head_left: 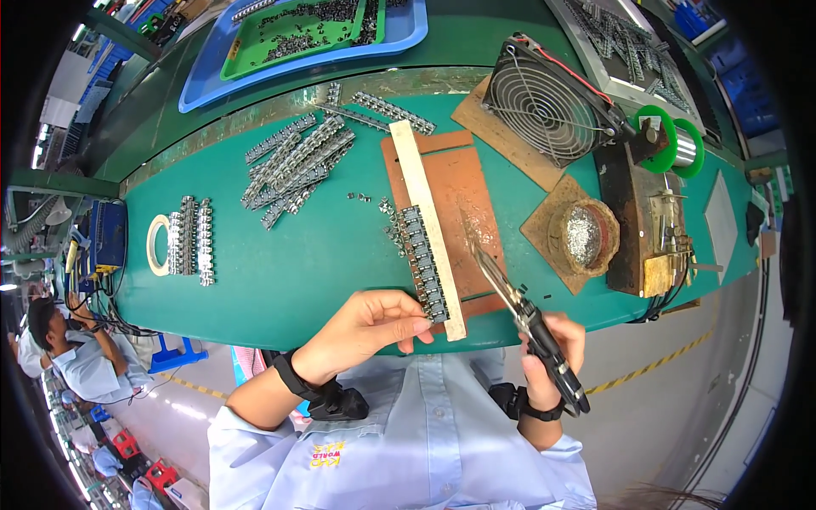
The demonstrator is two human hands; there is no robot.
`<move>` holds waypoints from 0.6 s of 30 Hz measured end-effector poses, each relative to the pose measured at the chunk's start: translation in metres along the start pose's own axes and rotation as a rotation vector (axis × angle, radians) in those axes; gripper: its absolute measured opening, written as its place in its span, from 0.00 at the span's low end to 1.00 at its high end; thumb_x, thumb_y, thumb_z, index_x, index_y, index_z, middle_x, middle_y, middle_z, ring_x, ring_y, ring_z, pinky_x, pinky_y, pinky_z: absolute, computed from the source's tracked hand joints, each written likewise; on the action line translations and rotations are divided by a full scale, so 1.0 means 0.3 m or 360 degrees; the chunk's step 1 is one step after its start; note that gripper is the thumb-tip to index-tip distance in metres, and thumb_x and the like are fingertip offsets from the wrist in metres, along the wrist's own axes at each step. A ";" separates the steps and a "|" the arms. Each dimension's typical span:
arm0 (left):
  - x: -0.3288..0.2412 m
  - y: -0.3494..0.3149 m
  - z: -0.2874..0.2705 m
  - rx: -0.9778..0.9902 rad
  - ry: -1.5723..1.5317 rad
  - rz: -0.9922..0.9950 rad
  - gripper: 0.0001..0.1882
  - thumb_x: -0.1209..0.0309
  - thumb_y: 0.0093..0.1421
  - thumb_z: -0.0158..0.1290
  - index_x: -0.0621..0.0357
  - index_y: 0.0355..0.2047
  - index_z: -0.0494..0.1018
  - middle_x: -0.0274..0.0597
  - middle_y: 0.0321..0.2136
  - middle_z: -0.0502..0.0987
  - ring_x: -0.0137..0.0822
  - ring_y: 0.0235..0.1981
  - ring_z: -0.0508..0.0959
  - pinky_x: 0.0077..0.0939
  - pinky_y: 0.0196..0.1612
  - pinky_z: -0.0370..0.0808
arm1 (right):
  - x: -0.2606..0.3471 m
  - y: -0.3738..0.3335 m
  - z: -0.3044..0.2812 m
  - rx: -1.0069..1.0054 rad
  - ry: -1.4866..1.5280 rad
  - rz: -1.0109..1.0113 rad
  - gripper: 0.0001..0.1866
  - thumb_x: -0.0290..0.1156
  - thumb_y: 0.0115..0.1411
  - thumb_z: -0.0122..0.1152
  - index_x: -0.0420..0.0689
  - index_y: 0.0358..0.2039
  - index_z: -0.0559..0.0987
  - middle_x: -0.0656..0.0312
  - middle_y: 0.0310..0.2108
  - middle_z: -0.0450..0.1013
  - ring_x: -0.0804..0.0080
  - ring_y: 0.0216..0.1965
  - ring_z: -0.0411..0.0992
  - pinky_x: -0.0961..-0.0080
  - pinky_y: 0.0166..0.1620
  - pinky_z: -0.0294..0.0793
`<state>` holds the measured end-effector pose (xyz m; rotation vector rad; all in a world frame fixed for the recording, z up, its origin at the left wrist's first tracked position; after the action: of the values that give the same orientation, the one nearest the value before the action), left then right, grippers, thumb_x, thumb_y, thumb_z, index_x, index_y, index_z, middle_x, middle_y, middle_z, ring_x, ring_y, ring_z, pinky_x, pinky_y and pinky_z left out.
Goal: The person picks up a metal component by hand and places it onto a strip of components on a wooden block. They then use a soldering iron to fuse the component to the strip before repeating the process.
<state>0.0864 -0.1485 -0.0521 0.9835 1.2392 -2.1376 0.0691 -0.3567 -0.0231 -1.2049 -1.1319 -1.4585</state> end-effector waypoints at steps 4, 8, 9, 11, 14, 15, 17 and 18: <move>-0.004 -0.001 -0.001 0.0029 -0.0019 0.0015 0.05 0.72 0.60 0.48 0.61 0.31 0.70 0.40 0.27 0.77 0.23 0.26 0.72 0.16 0.31 0.69 | 0.071 -0.029 -0.024 0.0277 -0.0093 -0.0323 0.21 0.32 0.42 0.69 0.39 0.35 0.72 0.57 0.25 0.71 0.70 0.27 0.68 0.75 0.32 0.64; 0.000 -0.002 -0.004 0.0104 0.0005 0.0024 0.08 0.69 0.61 0.47 0.62 0.34 0.71 0.35 0.28 0.75 0.22 0.26 0.71 0.15 0.32 0.69 | 0.140 -0.050 0.003 0.0470 -0.0286 -0.0496 0.22 0.37 0.40 0.70 0.40 0.33 0.73 0.59 0.20 0.72 0.69 0.23 0.69 0.71 0.32 0.63; 0.000 0.001 -0.005 0.0104 -0.0003 0.0022 0.08 0.69 0.61 0.47 0.62 0.34 0.71 0.35 0.28 0.75 0.22 0.26 0.71 0.15 0.32 0.69 | 0.144 -0.055 0.009 0.0498 -0.0306 -0.0498 0.21 0.37 0.40 0.70 0.40 0.32 0.73 0.60 0.19 0.72 0.69 0.22 0.69 0.71 0.32 0.63; 0.000 0.005 -0.003 0.0116 0.0001 0.0020 0.07 0.71 0.61 0.47 0.62 0.32 0.70 0.37 0.27 0.76 0.23 0.27 0.72 0.15 0.32 0.69 | 0.147 -0.061 0.023 0.0554 -0.0345 -0.0504 0.21 0.38 0.40 0.69 0.41 0.32 0.74 0.61 0.18 0.72 0.69 0.19 0.69 0.71 0.32 0.64; -0.003 0.006 -0.002 0.0122 0.0010 0.0031 0.06 0.71 0.61 0.46 0.62 0.32 0.69 0.37 0.27 0.75 0.23 0.27 0.72 0.16 0.32 0.69 | 0.140 -0.063 0.039 0.0605 -0.0387 -0.0484 0.20 0.38 0.41 0.69 0.41 0.32 0.74 0.61 0.18 0.73 0.70 0.19 0.69 0.71 0.32 0.64; -0.005 0.006 -0.001 0.0126 0.0021 0.0044 0.07 0.71 0.61 0.46 0.62 0.32 0.69 0.36 0.27 0.75 0.23 0.27 0.72 0.16 0.32 0.69 | 0.137 -0.064 0.045 0.0628 -0.0407 -0.0477 0.20 0.38 0.41 0.69 0.42 0.32 0.74 0.62 0.18 0.73 0.70 0.19 0.69 0.71 0.33 0.64; -0.008 0.005 -0.003 0.0127 0.0031 0.0057 0.07 0.71 0.61 0.46 0.62 0.32 0.69 0.36 0.27 0.75 0.23 0.27 0.72 0.15 0.32 0.69 | 0.134 -0.063 0.047 0.0623 -0.0407 -0.0473 0.19 0.38 0.41 0.69 0.42 0.31 0.74 0.62 0.18 0.73 0.70 0.19 0.69 0.71 0.33 0.64; -0.006 0.005 -0.002 0.0137 0.0029 0.0061 0.07 0.71 0.61 0.46 0.62 0.32 0.69 0.36 0.27 0.75 0.23 0.27 0.72 0.15 0.32 0.69 | 0.133 -0.063 0.045 0.0613 -0.0410 -0.0469 0.19 0.38 0.41 0.69 0.42 0.31 0.75 0.62 0.19 0.73 0.70 0.19 0.69 0.71 0.33 0.64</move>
<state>0.0887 -0.1485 -0.0517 1.0561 1.1360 -2.1726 0.0480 -0.3435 0.0159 -0.9991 -1.7380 -1.2359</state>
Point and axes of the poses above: each hand's wrist, its own y-axis towards the middle knuckle, its own z-axis out of the palm, x = y × z, the point moved 9 cm from there along y, towards the middle knuckle
